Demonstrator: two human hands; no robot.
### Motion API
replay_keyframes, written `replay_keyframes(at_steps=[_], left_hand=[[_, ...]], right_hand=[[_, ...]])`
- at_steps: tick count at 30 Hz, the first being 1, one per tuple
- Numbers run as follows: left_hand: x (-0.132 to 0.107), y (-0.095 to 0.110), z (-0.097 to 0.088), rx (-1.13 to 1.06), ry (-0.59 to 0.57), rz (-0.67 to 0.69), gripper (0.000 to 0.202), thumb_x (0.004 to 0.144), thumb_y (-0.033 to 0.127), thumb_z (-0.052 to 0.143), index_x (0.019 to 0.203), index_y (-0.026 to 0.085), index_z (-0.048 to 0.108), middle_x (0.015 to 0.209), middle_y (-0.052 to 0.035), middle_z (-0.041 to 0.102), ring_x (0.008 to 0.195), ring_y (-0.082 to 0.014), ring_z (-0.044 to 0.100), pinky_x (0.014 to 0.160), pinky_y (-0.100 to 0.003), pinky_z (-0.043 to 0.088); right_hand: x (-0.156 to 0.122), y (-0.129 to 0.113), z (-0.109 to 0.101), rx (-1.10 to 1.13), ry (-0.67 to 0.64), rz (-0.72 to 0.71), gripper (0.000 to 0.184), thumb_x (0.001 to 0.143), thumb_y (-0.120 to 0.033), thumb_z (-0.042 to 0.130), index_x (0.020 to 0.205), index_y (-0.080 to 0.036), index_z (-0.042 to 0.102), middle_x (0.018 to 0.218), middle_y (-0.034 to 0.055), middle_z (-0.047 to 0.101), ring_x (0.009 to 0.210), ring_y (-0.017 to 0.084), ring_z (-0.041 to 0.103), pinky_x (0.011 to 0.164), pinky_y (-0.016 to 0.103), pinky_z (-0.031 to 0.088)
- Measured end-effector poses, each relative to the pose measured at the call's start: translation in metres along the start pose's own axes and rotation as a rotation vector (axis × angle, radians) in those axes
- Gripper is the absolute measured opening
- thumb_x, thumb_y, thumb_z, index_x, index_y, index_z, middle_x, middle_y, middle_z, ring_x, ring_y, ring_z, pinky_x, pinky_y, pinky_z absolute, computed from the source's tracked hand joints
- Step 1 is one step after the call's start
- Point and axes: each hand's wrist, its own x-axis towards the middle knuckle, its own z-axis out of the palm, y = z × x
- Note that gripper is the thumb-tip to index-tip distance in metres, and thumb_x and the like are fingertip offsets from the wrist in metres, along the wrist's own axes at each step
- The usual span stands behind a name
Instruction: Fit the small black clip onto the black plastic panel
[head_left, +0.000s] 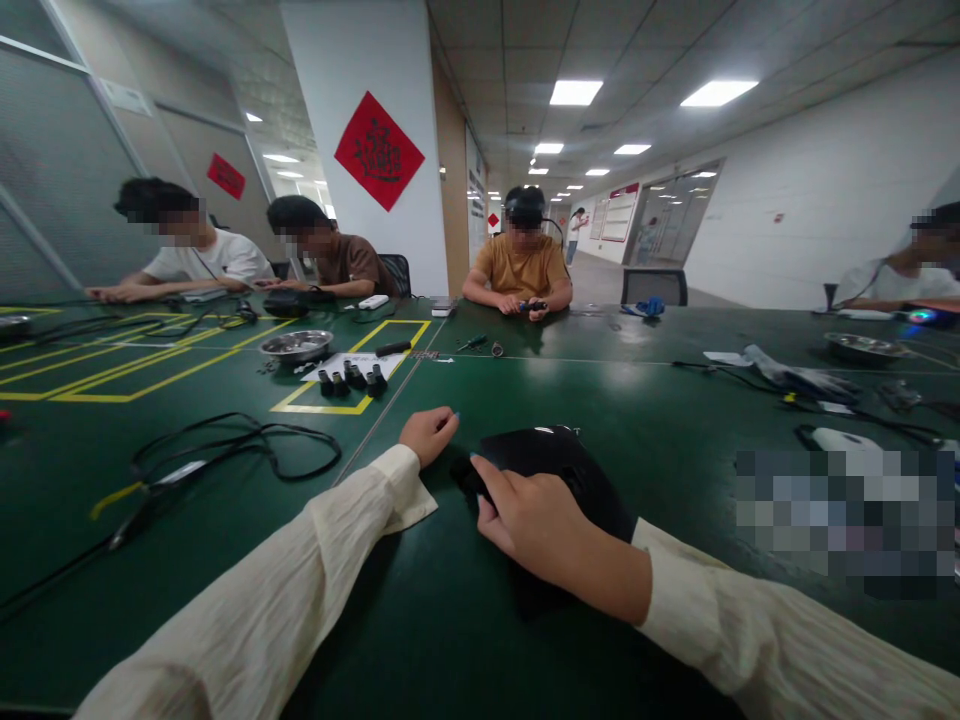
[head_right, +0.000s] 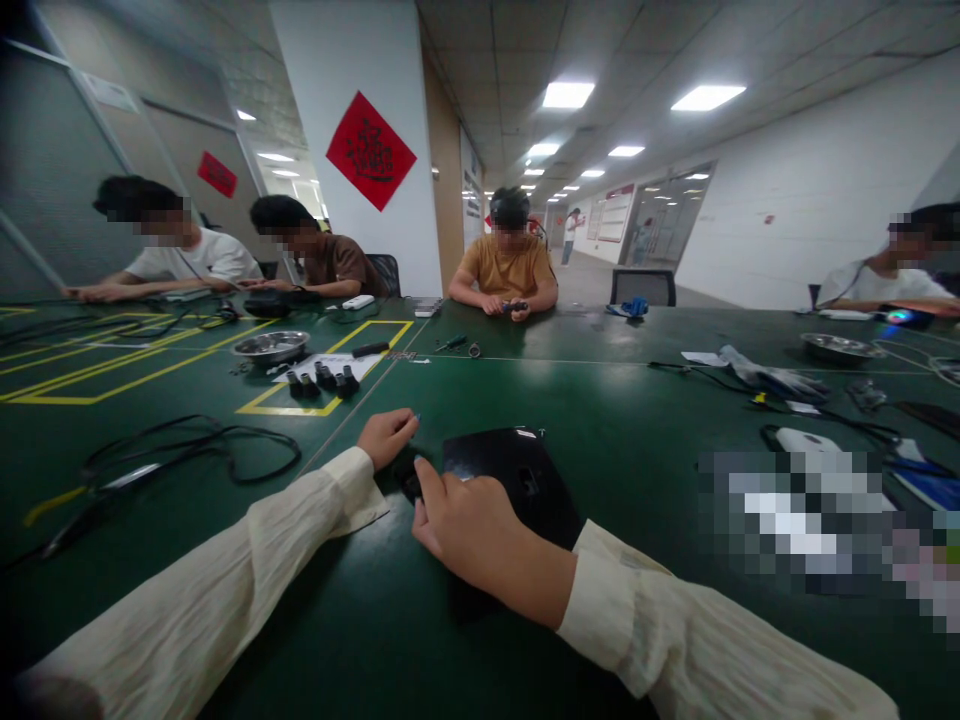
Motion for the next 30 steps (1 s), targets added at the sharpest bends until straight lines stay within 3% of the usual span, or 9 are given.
replay_keyframes(at_steps=[4,9,11,15,19,23,27,30], left_hand=[[0.0,0.0,0.0,0.007,-0.002,0.015,0.035,0.079,0.039,0.035,0.052,0.017,0.038,0.048,0.0045,0.035,0.049,-0.0089,0.036,0.05,-0.023,0.022],[0.0,0.0,-0.001,-0.003,-0.004,0.019,0.035,0.079,0.039,0.035,0.053,0.017,0.038,0.048,0.0044,0.036,0.048,-0.0089,0.037,0.05,-0.022,0.023],[-0.001,0.0,-0.001,0.004,-0.007,0.022,0.035,0.079,0.039,0.035,0.053,0.017,0.039,0.048,0.0044,0.037,0.048,-0.009,0.037,0.051,-0.022,0.023],[0.0,-0.001,0.0,0.01,-0.011,0.03,0.034,0.079,0.039,0.035,0.054,0.017,0.039,0.049,0.0043,0.039,0.049,-0.0092,0.039,0.051,-0.023,0.024],[0.0,-0.001,0.0,0.009,-0.01,0.025,0.034,0.079,0.038,0.034,0.053,0.017,0.039,0.049,0.0042,0.039,0.049,-0.0092,0.039,0.052,-0.022,0.024],[0.001,0.001,-0.001,0.013,-0.021,0.021,0.034,0.079,0.038,0.035,0.053,0.017,0.038,0.049,0.0042,0.038,0.049,-0.0092,0.039,0.051,-0.022,0.024],[0.001,0.001,0.0,0.012,-0.027,0.007,0.034,0.079,0.038,0.035,0.052,0.017,0.038,0.048,0.0042,0.037,0.049,-0.0093,0.038,0.051,-0.023,0.023],[0.001,0.0,0.0,0.011,-0.028,0.017,0.034,0.079,0.038,0.035,0.053,0.017,0.038,0.049,0.0042,0.037,0.049,-0.0093,0.038,0.051,-0.023,0.024]], right_hand=[[0.001,0.006,-0.029,-0.048,-0.034,0.104,0.04,0.084,-0.027,0.038,0.121,-0.017,0.05,0.077,0.0072,0.068,0.062,0.017,0.062,0.056,0.026,0.042],[0.005,0.03,-0.062,-0.26,-0.114,0.333,0.045,0.083,-0.028,0.037,0.127,-0.019,0.043,0.074,0.0089,0.067,0.061,0.021,0.063,0.053,0.028,0.041],[0.007,0.041,-0.067,-0.299,-0.171,0.398,0.046,0.083,-0.029,0.039,0.127,-0.017,0.042,0.074,0.0102,0.067,0.064,0.024,0.064,0.054,0.029,0.041],[0.011,0.059,-0.064,-0.287,-0.301,0.459,0.033,0.084,-0.029,0.039,0.109,-0.016,0.055,0.083,0.0127,0.066,0.075,0.025,0.064,0.06,0.03,0.042],[0.014,0.066,-0.061,-0.263,-0.338,0.476,0.03,0.084,-0.028,0.039,0.105,-0.013,0.055,0.084,0.014,0.065,0.077,0.026,0.063,0.061,0.031,0.041],[0.008,0.07,-0.065,-0.159,-0.363,0.411,0.035,0.082,-0.03,0.039,0.11,-0.014,0.052,0.086,0.0135,0.065,0.074,0.026,0.063,0.059,0.031,0.042],[0.002,0.078,-0.068,0.16,-0.58,0.377,0.05,0.083,-0.031,0.037,0.13,-0.014,0.034,0.067,0.0075,0.066,0.048,0.016,0.06,0.05,0.026,0.043],[0.003,0.084,-0.066,0.357,-0.68,0.401,0.056,0.083,-0.028,0.038,0.135,-0.015,0.024,0.06,0.0047,0.064,0.046,0.015,0.06,0.046,0.024,0.044]])
